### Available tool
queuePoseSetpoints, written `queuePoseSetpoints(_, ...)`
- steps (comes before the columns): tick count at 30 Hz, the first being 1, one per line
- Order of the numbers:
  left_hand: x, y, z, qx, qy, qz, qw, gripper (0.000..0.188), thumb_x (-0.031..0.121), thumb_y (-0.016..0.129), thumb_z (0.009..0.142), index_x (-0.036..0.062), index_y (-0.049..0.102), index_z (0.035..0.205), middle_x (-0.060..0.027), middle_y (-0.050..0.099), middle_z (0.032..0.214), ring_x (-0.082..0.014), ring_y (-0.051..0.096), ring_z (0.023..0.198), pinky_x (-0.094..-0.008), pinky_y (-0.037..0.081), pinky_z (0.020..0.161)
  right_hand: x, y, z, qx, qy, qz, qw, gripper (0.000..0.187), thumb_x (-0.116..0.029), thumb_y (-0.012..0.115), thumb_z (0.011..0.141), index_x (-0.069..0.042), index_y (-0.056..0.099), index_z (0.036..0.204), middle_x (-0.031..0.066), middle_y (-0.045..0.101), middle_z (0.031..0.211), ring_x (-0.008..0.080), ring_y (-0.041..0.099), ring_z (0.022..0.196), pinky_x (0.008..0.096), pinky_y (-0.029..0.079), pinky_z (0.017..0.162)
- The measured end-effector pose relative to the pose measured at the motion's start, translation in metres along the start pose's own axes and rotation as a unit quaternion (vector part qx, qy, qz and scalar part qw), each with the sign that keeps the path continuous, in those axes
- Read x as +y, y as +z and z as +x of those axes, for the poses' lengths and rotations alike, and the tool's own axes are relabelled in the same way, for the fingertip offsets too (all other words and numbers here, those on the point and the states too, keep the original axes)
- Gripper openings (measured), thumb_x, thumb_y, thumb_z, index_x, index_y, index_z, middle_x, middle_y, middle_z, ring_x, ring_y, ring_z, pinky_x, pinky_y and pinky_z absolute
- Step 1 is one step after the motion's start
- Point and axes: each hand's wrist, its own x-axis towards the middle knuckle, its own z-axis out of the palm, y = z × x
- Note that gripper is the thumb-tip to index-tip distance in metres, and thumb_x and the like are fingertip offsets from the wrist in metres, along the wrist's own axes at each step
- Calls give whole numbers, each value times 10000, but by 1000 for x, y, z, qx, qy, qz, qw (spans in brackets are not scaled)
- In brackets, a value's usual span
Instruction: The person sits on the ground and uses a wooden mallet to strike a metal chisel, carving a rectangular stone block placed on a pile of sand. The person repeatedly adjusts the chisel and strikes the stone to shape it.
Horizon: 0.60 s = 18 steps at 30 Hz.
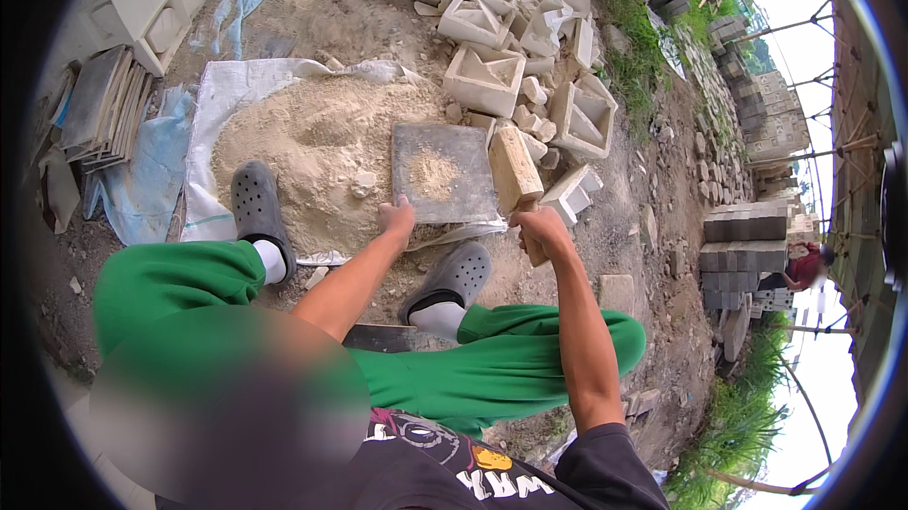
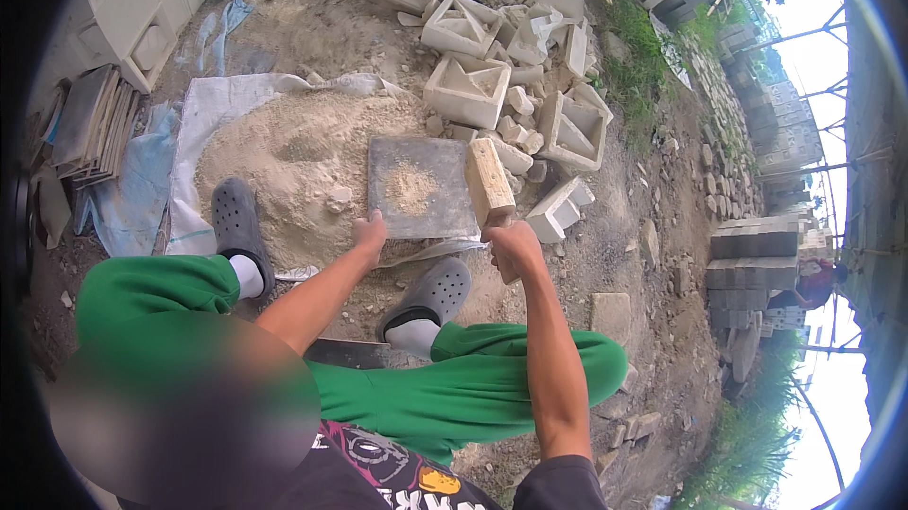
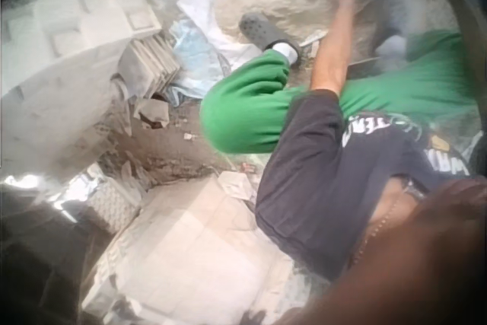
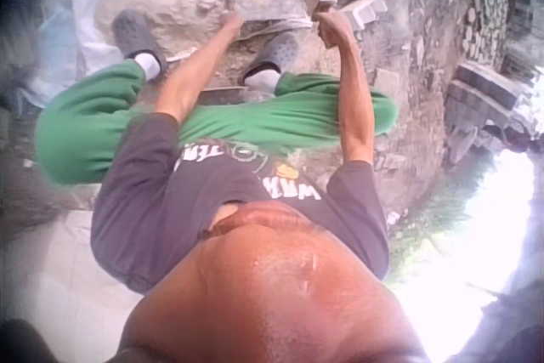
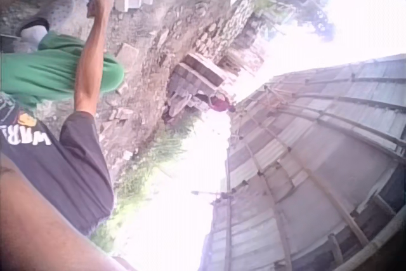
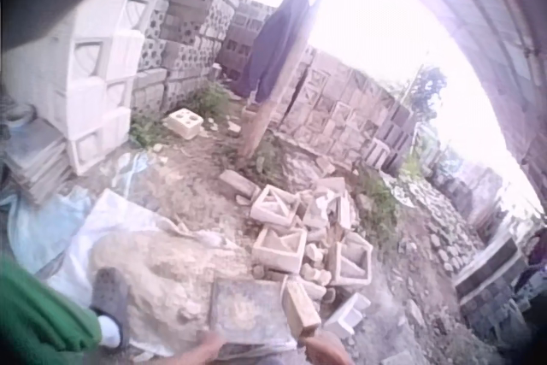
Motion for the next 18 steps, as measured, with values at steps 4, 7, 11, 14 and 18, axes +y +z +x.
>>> queuePoseSetpoints(4, 14, -13, -2, -44, 29, 64, 997, 754, 618, 408, 980, -81, 591, 1195, -297, 623, 1212, -430, 601, 1155, -499, 460, 989, 3, -39, -51, 1, 1, -11, 1000, 308, -199, 743, 744, 51, 639, 892, 82, 623, 681, 200, 625, 533, 344, 518, 501)
queuePoseSetpoints(7, 24, -17, 0, -58, 68, 134, 987, 825, 677, 332, 980, -77, 638, 1118, -303, 655, 1135, -440, 621, 1114, -514, 472, 949, -1, -45, -80, 1, -1, 8, 1000, 313, -205, 753, 765, 36, 626, 918, 68, 604, 677, 187, 619, 538, 343, 515, 502)
queuePoseSetpoints(11, 28, -9, -2, -33, 89, 114, 989, 833, 678, 315, 987, -70, 678, 1034, -296, 689, 1008, -457, 652, 1021, -522, 486, 898, 4, -19, -85, -19, -39, 146, 988, 290, -200, 772, 787, 12, 620, 911, 68, 599, 684, 174, 610, 528, 328, 515, 494)
queuePoseSetpoints(14, 37, -3, -23, -27, 129, 51, 990, 798, 646, 324, 1003, -68, 681, 1018, -291, 694, 989, -461, 657, 996, -516, 493, 880, 20, 12, -71, -11, -41, 245, 969, 258, -173, 762, 801, 8, 605, 898, 78, 585, 663, 194, 597, 510, 344, 507, 471)
queuePoseSetpoints(18, 46, -5, -25, -27, 142, 34, 989, 744, 592, 337, 1025, -70, 675, 1033, -295, 690, 1014, -461, 652, 1012, -511, 494, 872, 27, 34, -57, 5, -17, 192, 981, 272, -165, 761, 801, 29, 612, 919, 79, 577, 669, 196, 598, 513, 346, 508, 475)
